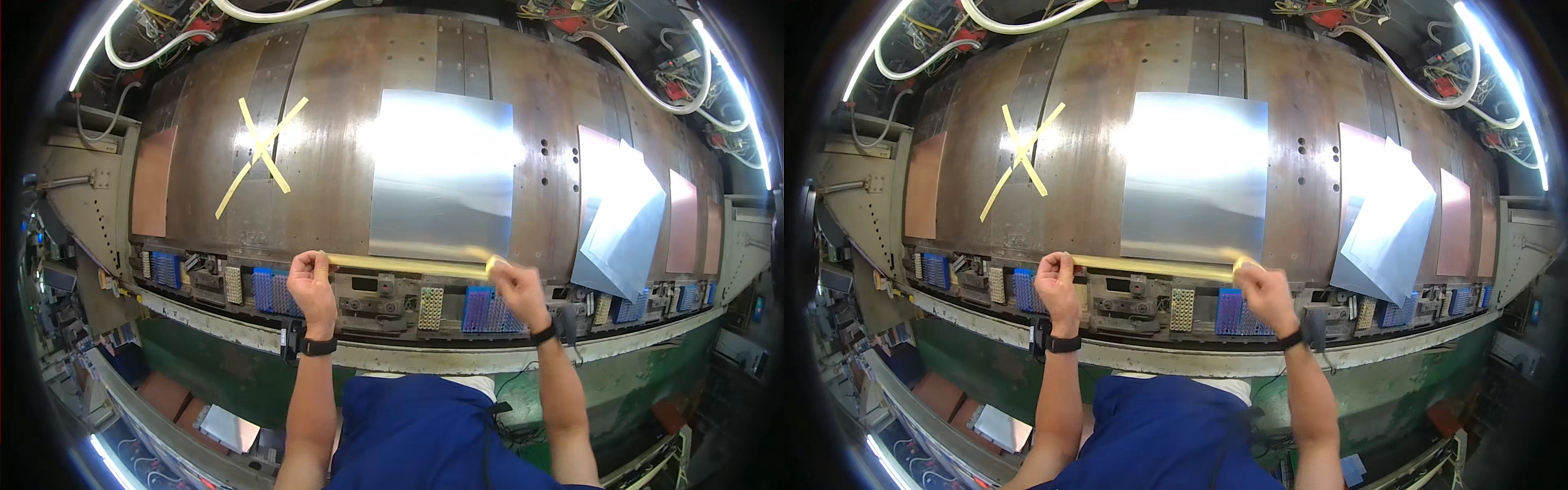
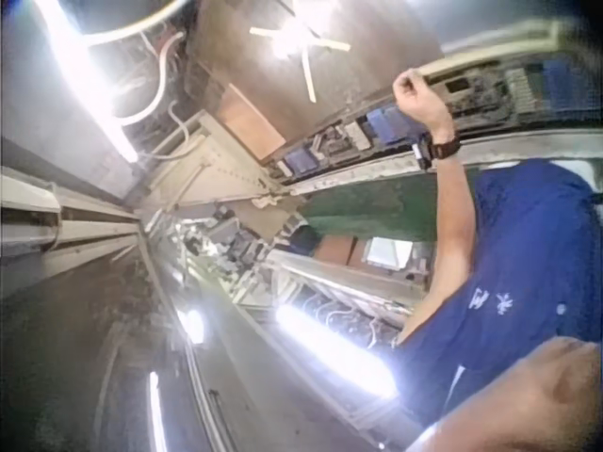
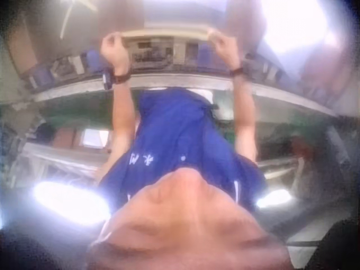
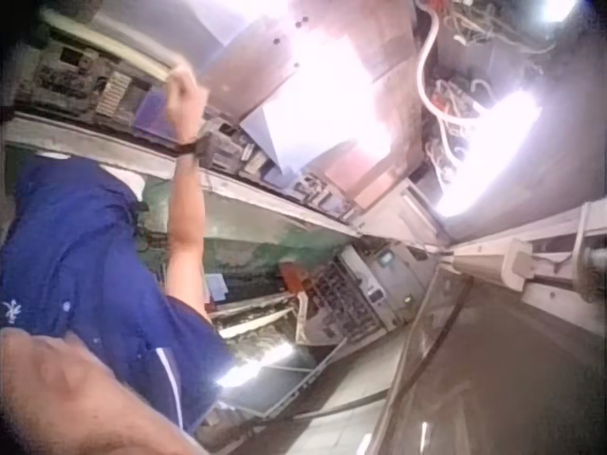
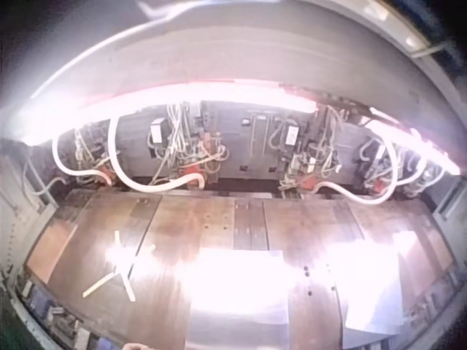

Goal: Applying tape to the edges of metal sheets on a fabrication machine.

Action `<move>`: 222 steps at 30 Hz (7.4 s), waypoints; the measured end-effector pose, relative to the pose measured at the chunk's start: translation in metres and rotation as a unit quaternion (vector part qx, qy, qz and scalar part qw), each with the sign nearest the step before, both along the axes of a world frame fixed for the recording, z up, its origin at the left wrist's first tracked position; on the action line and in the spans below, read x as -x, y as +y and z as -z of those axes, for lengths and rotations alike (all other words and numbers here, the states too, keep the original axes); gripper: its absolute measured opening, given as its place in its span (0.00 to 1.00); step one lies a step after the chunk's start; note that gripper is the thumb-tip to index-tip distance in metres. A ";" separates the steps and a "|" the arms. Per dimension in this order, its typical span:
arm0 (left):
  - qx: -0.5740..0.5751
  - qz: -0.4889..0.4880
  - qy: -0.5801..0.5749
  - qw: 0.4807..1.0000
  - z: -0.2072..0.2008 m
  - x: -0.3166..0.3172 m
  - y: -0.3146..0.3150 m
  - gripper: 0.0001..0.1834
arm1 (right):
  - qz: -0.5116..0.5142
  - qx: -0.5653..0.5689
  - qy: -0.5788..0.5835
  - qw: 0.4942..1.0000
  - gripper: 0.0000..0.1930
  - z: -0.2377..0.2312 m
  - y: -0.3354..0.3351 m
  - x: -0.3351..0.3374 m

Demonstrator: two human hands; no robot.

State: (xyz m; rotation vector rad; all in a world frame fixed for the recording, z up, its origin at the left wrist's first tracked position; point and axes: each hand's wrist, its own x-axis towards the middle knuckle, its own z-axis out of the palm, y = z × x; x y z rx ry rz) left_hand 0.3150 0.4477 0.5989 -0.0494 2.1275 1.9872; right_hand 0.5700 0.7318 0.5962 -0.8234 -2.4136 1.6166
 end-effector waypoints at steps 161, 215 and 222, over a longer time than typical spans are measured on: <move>-0.064 0.082 0.037 0.994 -0.046 0.104 0.132 0.11 | -0.078 0.245 0.068 0.964 0.05 -0.034 0.068 0.193; -0.010 0.078 0.022 0.997 0.032 0.127 0.093 0.08 | 0.083 0.004 -0.006 0.997 0.10 0.059 0.109 0.118; 0.027 0.029 0.147 0.988 -0.075 0.105 -0.045 0.06 | 0.090 -0.051 -0.011 0.995 0.27 -0.014 0.069 0.051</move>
